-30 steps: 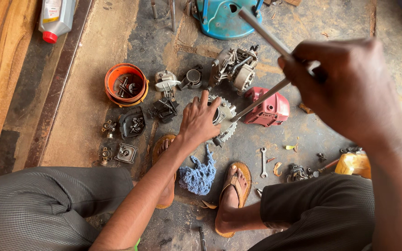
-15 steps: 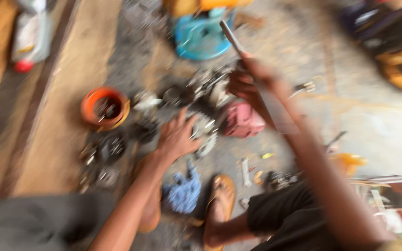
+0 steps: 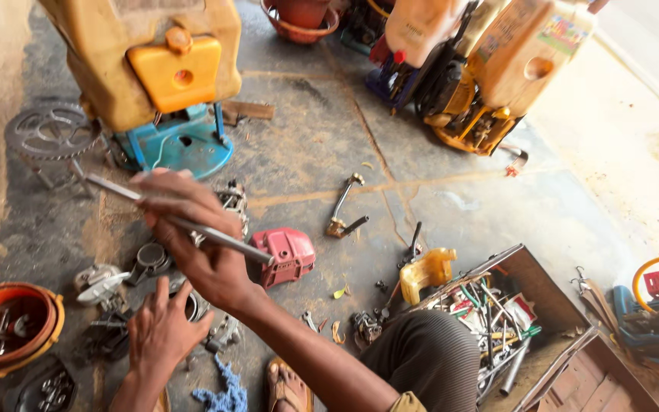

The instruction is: The person is repairing a small engine. They use a T-handle wrench to loosen and remove a bolt from the engine casing, then use a rag to wipe the inside of the casing and a separate metal part.

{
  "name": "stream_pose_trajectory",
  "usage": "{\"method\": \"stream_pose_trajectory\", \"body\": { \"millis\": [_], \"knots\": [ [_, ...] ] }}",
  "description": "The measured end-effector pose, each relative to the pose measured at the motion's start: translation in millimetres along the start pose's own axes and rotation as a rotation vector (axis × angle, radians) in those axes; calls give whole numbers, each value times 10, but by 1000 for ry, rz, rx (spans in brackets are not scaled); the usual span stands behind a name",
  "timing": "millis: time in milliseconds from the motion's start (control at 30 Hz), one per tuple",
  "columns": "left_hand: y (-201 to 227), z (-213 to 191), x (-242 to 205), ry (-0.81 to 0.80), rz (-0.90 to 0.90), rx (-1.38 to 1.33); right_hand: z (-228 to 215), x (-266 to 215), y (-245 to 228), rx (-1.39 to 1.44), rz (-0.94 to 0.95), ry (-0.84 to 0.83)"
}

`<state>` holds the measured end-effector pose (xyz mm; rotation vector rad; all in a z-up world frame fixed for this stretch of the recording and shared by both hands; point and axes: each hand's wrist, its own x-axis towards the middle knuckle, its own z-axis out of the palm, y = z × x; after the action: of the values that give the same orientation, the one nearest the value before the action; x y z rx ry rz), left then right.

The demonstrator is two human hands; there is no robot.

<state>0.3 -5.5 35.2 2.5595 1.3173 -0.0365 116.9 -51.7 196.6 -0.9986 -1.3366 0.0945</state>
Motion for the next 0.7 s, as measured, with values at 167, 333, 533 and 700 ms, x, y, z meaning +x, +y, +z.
{"method": "stream_pose_trajectory", "body": {
  "millis": [167, 333, 533, 700],
  "knots": [
    [-54, 53, 27, -51, -1, 29, -279, 202, 225, -183, -171, -511],
    [-16, 193, 89, 2, -18, 118, -495, 711, 227, -346, -553, -948],
    [48, 370, 89, 56, -69, 212, -587, 1044, 204, -371, -755, -1177],
    [170, 351, 42, 192, -95, 289, -533, 906, 256, -406, -890, -1021]
  ]
}}
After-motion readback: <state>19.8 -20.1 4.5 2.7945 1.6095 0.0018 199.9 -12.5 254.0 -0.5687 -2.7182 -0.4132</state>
